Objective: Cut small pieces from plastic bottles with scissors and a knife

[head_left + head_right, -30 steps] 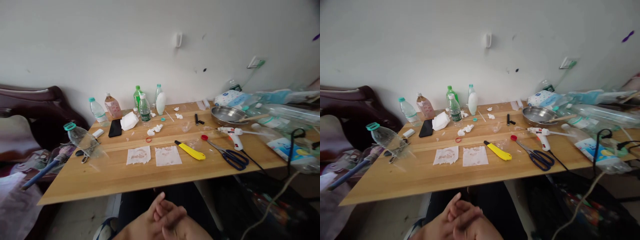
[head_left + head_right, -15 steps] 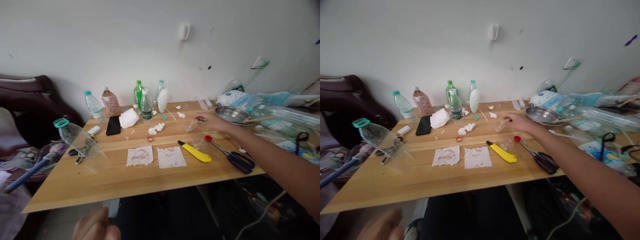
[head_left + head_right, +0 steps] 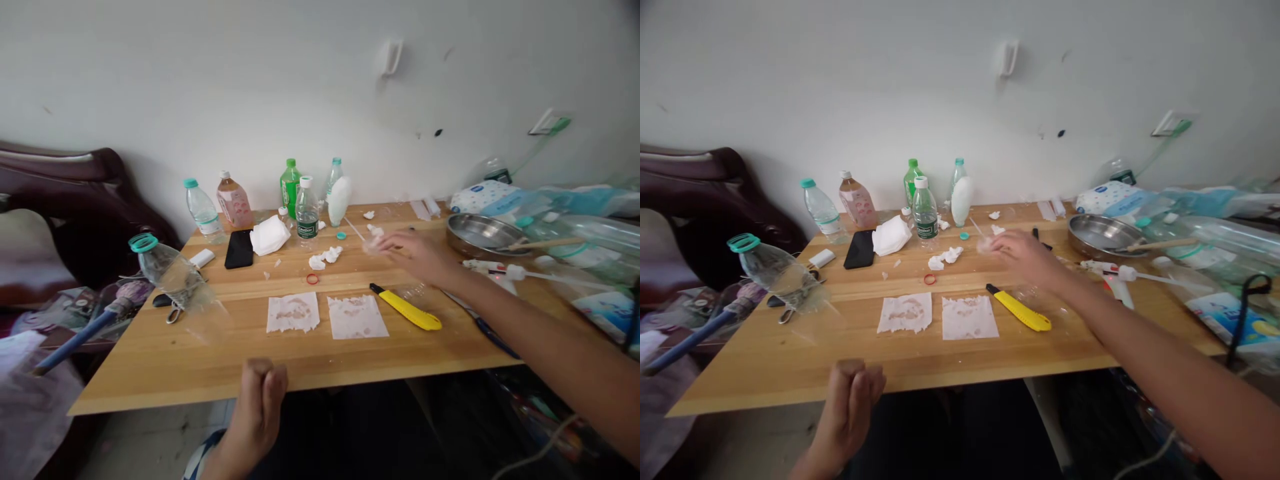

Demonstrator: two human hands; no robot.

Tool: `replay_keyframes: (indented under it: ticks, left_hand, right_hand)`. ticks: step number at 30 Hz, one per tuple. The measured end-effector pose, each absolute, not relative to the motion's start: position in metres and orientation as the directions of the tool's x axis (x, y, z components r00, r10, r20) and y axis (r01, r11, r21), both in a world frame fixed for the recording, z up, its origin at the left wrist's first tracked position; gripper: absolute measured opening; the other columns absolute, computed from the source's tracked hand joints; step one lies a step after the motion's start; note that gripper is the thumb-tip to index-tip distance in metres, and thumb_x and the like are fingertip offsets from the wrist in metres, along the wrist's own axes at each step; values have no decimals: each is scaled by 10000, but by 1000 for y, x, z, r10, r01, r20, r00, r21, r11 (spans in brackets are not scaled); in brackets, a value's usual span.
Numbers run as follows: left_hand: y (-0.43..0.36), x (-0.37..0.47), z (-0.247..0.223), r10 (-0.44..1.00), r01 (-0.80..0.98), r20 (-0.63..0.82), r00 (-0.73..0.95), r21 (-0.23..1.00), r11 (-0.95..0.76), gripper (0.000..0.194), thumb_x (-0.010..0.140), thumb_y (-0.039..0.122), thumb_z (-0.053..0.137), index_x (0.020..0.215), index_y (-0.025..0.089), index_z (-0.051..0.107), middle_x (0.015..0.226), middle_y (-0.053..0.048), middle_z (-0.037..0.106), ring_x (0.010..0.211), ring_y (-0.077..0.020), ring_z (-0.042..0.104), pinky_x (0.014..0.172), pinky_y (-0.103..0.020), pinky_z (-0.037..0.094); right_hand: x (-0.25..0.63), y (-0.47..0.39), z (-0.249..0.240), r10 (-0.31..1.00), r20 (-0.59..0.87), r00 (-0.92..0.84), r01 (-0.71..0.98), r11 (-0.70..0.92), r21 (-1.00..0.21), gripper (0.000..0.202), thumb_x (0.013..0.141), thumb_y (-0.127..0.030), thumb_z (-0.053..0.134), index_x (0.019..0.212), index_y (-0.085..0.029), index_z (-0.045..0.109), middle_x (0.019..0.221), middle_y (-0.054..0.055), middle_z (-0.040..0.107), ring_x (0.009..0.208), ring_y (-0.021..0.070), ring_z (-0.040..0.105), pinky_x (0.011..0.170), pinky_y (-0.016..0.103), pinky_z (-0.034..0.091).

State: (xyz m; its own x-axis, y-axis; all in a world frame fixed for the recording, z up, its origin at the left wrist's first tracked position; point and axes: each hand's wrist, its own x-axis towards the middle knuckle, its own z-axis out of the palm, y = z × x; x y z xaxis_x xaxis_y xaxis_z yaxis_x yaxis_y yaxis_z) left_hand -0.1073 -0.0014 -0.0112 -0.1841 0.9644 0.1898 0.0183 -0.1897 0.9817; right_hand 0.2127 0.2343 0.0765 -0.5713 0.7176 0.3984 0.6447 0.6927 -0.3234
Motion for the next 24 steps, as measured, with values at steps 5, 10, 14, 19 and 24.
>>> replay_keyframes:
  ticks: [5,10,14,19,24]
  left_hand:
    - [89,-98,38,917,-143,386,-97,907,-397,91,958,303,580,994,221,570,671,39,538,606,-104,518,669,-239,482]
    - [152,-96,79,924,-383,305,-228,845,-374,158,937,332,613,947,192,684,436,84,472,283,-66,389,304,-179,242]
    - [191,-100,95,941,-545,213,-265,772,-328,631,940,592,488,461,186,431,305,76,296,211,-43,241,274,-179,107]
    - [226,-105,91,998,-774,63,-24,630,-59,769,882,803,111,461,207,357,323,62,217,248,-66,198,298,-203,108]
    - [235,-107,78,993,-807,118,16,587,-56,796,856,829,105,610,187,505,461,37,357,382,-94,349,385,-218,296]
  right_hand:
    - [138,180,78,531,561,-635,396,848,-353,291,973,-142,483,1108,-249,717,1155,36,738,1129,199,664,998,401,539]
    - [110,198,79,534,667,-520,370,844,-388,377,931,-45,449,1126,-240,707,1147,48,741,1112,202,681,969,408,563]
    - [101,212,85,538,732,-418,337,840,-425,369,950,-57,447,1151,-258,682,1138,40,734,1042,171,696,893,356,590]
    - [90,218,72,430,825,-367,253,900,-356,351,967,-57,454,1187,-245,654,1137,62,724,1091,182,663,940,386,561]
    - [95,222,58,429,838,-337,257,898,-357,365,956,-29,472,1202,-235,647,1140,74,718,1104,187,653,972,406,544]
